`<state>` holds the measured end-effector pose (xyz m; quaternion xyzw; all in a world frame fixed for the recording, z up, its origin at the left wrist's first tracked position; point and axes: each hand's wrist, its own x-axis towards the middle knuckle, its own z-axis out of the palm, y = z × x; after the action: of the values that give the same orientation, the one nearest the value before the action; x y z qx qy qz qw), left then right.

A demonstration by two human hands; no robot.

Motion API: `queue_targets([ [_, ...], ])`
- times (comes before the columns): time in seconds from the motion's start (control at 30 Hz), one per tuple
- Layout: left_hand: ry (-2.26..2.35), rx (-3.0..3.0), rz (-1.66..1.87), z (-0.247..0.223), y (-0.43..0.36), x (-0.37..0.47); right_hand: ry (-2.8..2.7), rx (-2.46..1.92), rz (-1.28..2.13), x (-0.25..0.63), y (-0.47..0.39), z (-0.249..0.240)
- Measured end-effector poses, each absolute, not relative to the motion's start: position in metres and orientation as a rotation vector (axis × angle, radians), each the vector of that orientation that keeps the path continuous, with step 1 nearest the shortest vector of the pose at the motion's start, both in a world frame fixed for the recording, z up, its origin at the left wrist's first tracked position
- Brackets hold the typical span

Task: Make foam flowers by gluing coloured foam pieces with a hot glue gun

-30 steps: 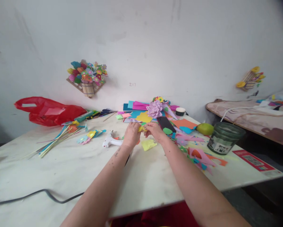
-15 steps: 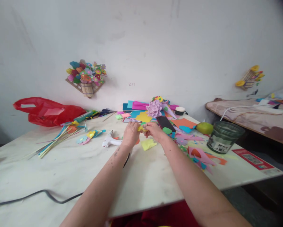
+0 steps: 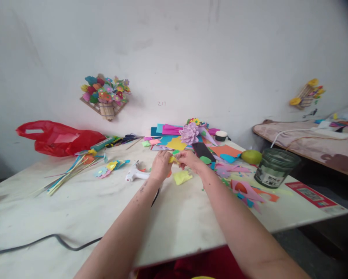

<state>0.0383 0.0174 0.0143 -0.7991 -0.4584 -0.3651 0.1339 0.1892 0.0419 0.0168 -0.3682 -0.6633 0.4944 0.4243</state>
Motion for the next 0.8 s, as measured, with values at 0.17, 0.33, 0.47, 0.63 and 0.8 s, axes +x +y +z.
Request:
queue_targets([
  [0.17, -1.447, -2.359, -1.140, 0.014, 0.017, 0.039, -1.750, -1.184, 0.920, 0.198, 0.041, 0.023],
  [0.33, -1.732, -2.333, -1.186, 0.017, 0.016, 0.038, -1.499, -1.226, 0.832, 0.213, 0.044, 0.027],
  [0.47, -1.789, -2.356, -1.060, 0.016, 0.021, 0.042, -1.231, -1.023, 1.157, 0.220, 0.040, 0.035],
  [0.63, -1.727, -2.427, -0.833, 0.011, 0.032, 0.054, -1.075, -0.923, 1.136, 0.216, 0.036, 0.039],
  [0.8, -1.723, -2.483, -0.741, 0.002, 0.042, 0.068, -1.093, -0.911, 1.024, 0.209, 0.036, 0.041],
])
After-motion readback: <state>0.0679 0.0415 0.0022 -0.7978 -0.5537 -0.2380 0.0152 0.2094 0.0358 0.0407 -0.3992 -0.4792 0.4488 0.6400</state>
